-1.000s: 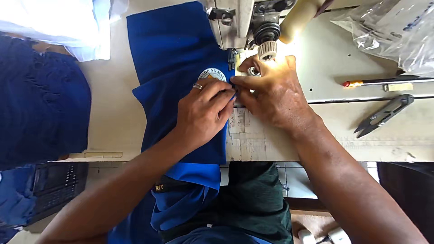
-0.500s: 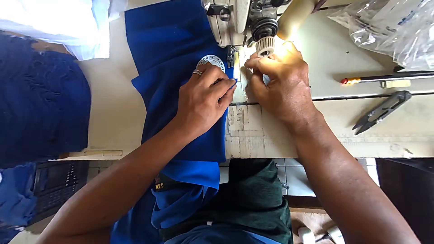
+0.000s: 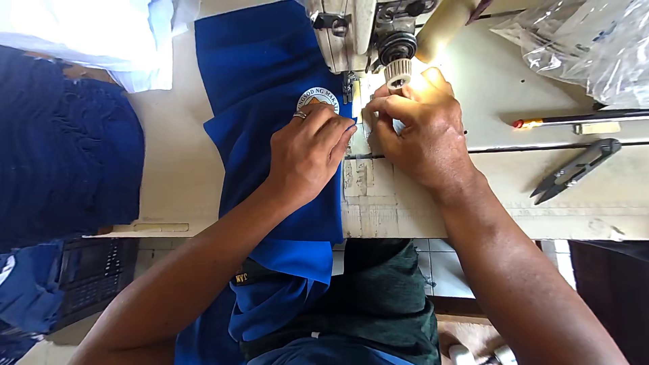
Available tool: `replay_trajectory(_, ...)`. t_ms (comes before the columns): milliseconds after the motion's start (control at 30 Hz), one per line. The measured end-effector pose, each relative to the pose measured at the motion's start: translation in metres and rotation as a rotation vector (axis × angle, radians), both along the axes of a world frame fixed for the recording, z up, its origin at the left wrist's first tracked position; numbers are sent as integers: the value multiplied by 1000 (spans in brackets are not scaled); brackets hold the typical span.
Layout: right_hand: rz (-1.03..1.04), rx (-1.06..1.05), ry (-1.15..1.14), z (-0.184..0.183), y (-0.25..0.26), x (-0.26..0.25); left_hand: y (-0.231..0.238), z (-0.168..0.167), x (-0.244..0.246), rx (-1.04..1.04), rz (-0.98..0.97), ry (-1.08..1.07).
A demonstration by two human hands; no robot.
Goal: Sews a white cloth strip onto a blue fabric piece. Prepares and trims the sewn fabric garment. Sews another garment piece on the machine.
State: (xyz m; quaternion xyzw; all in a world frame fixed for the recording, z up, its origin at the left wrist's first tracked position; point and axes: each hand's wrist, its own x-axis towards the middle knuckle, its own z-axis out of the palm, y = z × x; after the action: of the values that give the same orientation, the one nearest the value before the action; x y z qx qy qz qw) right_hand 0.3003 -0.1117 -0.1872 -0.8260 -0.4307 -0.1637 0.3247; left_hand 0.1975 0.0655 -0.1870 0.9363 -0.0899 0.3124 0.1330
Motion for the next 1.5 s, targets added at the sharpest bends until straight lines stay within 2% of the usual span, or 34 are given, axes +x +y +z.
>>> replay_trajectory(200,73,26,19,2,-2,-3,1,1,0,1,-24,5)
replay_trajectory(467,111,-76,18,0,0,-2,-2,1,-3,0,-20,62)
replay_trajectory(800,-111,16,34,-2,1,2,7,1,15,-18,-14,86)
replay_trajectory(900,-176,22,91,1,6,3,7,1,16,-37,-19,80)
replay_trajectory(1000,-213,-58,223,13,12,10,9,-1,17,-44,-26,80)
replay_trajectory(1233,-137,-128,333,15,35,61,10,-1,18,-44,-31,77)
replay_trajectory(1333,-107,-71,214,6,36,60,8,-2,18,-54,-22,71)
replay_trajectory(1500,-88,-60,255,4,37,57,8,-1,18,-84,-18,74)
